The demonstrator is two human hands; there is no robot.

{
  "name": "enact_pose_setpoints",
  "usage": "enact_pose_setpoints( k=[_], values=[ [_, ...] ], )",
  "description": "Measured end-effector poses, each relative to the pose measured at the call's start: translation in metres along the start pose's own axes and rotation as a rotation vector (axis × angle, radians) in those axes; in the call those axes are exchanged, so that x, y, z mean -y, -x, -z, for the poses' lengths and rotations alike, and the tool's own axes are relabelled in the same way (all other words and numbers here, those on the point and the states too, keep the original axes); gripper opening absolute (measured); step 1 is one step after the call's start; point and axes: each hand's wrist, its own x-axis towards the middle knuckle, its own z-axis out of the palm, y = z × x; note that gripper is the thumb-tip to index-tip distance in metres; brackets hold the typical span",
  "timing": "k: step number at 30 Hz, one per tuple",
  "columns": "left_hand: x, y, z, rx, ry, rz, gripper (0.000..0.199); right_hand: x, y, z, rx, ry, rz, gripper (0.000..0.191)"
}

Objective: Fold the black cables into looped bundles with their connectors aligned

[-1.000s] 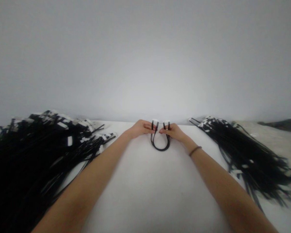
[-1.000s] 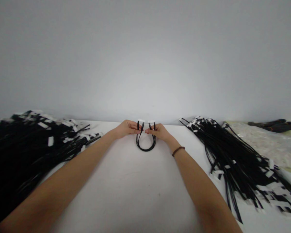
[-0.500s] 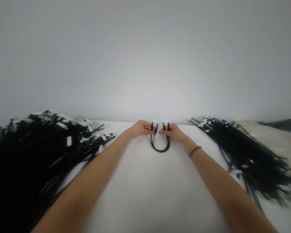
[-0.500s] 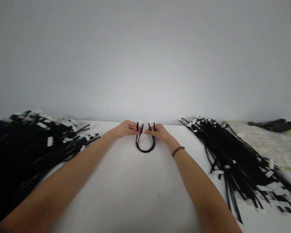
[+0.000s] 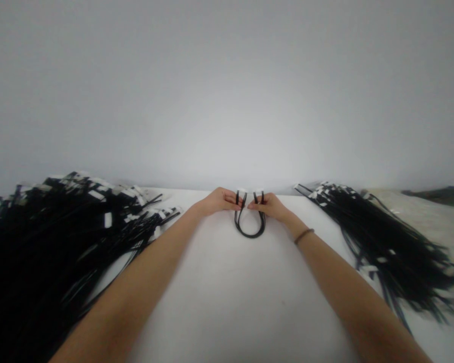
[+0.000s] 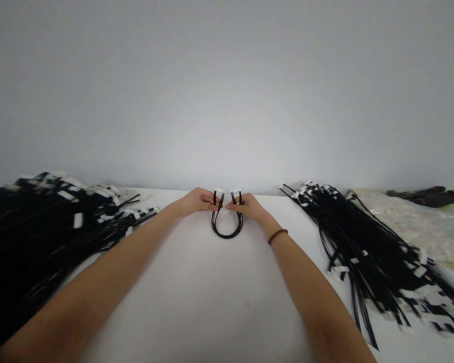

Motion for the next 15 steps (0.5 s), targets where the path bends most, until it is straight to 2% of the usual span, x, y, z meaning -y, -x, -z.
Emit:
enact_pose_setpoints(
  k=[2, 4, 6, 9, 10, 11, 12, 13, 15],
  values=[
    [-0.002, 0.001, 0.000, 0.006, 0.014, -0.004, 0.031, 0.000, 0.000, 0.000, 0.005, 0.015, 0.006, 0.031],
    [-0.012, 0.003, -0.005, 0.080, 0.042, 0.006, 0.033, 0.000, 0.000, 0.001, -0.009, 0.062, 0.001, 0.031],
    [-0.027, 0.007, -0.016, 0.273, 0.088, 0.045, 0.042, 0.000, -0.001, 0.001, -0.019, 0.111, 0.017, 0.030],
    [-0.050, 0.011, -0.036, 0.656, 0.144, 0.168, 0.059, 0.000, -0.001, 0.002, -0.007, 0.128, 0.093, 0.027],
    [-0.053, 0.011, -0.041, 0.737, 0.147, 0.212, 0.060, 0.000, -0.001, 0.002, -0.001, 0.123, 0.105, 0.026],
    [-0.053, 0.010, -0.045, 0.767, 0.139, 0.242, 0.056, 0.000, -0.001, 0.002, 0.002, 0.118, 0.100, 0.026],
    [-0.050, 0.009, -0.047, 0.739, 0.127, 0.257, 0.049, -0.001, -0.001, 0.002, -0.001, 0.117, 0.082, 0.026],
    [-0.044, 0.006, -0.047, 0.655, 0.118, 0.259, 0.040, -0.001, -0.001, 0.002, -0.009, 0.120, 0.059, 0.027],
    [-0.029, 0.000, -0.043, 0.391, 0.133, 0.250, 0.029, -0.002, -0.002, 0.001, -0.040, 0.132, 0.028, 0.029]
  ],
)
